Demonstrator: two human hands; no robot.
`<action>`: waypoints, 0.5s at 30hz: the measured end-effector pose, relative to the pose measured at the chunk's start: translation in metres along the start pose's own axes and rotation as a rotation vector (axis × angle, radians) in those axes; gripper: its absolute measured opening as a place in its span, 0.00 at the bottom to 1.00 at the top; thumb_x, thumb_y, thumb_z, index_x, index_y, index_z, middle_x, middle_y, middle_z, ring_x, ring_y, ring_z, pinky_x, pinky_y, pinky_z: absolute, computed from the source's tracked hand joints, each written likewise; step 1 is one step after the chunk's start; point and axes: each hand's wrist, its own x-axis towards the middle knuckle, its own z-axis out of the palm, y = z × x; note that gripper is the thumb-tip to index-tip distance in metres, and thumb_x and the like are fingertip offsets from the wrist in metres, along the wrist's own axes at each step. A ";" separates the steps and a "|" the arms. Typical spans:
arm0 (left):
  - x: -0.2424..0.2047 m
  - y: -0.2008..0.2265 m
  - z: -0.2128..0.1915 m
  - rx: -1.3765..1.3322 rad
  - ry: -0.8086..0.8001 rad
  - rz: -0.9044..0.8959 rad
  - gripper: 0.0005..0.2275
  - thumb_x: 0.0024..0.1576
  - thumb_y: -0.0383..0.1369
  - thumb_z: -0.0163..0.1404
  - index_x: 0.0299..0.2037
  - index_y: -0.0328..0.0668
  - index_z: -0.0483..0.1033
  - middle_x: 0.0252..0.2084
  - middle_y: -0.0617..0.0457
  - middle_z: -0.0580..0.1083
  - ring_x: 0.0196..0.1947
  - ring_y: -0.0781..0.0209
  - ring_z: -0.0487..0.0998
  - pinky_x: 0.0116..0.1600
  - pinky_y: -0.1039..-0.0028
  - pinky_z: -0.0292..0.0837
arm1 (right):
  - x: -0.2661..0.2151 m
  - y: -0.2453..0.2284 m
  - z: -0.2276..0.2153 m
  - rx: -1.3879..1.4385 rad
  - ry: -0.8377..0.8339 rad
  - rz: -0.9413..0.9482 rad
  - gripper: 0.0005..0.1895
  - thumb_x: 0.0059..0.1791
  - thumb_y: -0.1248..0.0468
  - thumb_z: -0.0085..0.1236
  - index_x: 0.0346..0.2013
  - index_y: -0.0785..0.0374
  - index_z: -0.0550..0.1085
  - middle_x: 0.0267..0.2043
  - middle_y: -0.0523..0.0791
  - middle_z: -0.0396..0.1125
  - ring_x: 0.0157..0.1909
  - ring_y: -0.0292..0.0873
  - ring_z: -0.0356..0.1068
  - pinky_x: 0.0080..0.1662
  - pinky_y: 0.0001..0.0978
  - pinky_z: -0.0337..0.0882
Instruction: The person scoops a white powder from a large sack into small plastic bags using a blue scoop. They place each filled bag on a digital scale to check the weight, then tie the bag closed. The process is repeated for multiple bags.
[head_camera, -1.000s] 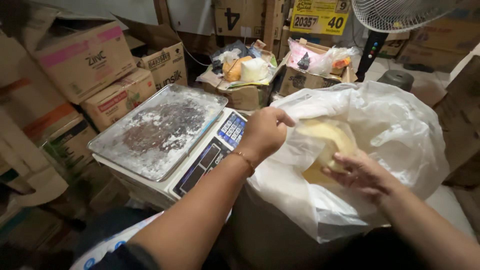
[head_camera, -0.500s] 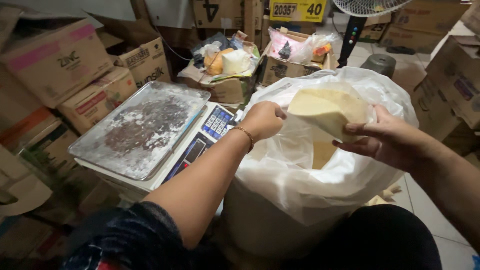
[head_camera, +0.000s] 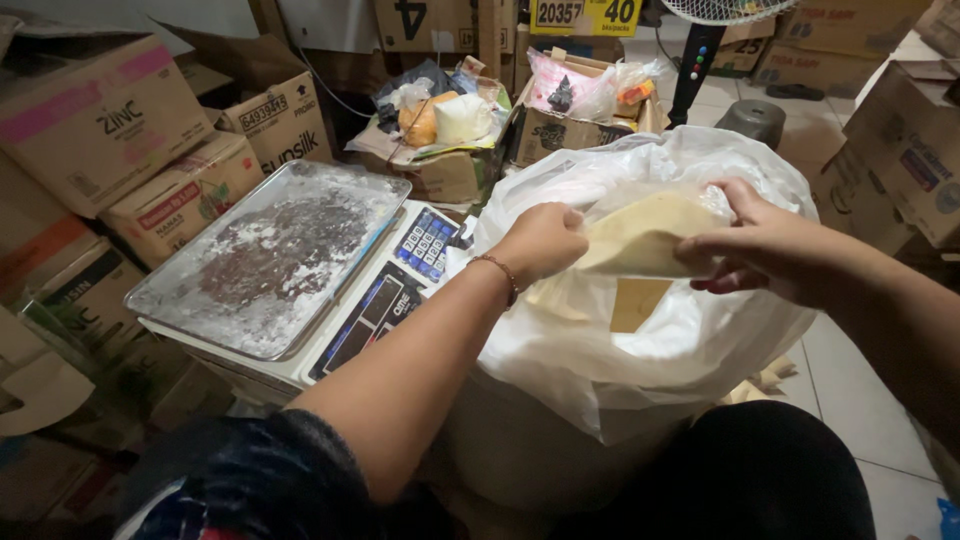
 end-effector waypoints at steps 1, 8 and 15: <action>-0.001 0.002 0.000 0.032 -0.037 -0.043 0.16 0.50 0.31 0.49 0.44 0.29 0.83 0.40 0.34 0.81 0.43 0.42 0.83 0.51 0.65 0.75 | 0.001 -0.004 0.001 -0.034 0.019 0.023 0.55 0.38 0.58 0.67 0.74 0.53 0.45 0.46 0.58 0.68 0.39 0.50 0.74 0.39 0.35 0.78; -0.009 0.016 -0.004 -0.048 0.068 0.013 0.17 0.45 0.29 0.53 0.45 0.32 0.80 0.41 0.36 0.80 0.43 0.47 0.83 0.49 0.67 0.76 | 0.008 -0.037 0.017 -0.264 0.084 -0.029 0.57 0.40 0.52 0.67 0.77 0.51 0.45 0.39 0.59 0.68 0.30 0.48 0.67 0.31 0.39 0.70; -0.014 0.018 -0.004 -0.118 0.058 -0.134 0.14 0.49 0.28 0.50 0.44 0.32 0.81 0.41 0.37 0.81 0.41 0.48 0.84 0.45 0.65 0.78 | 0.011 -0.081 0.021 -0.671 0.128 -0.101 0.54 0.39 0.42 0.66 0.75 0.50 0.53 0.45 0.62 0.71 0.38 0.53 0.72 0.41 0.44 0.75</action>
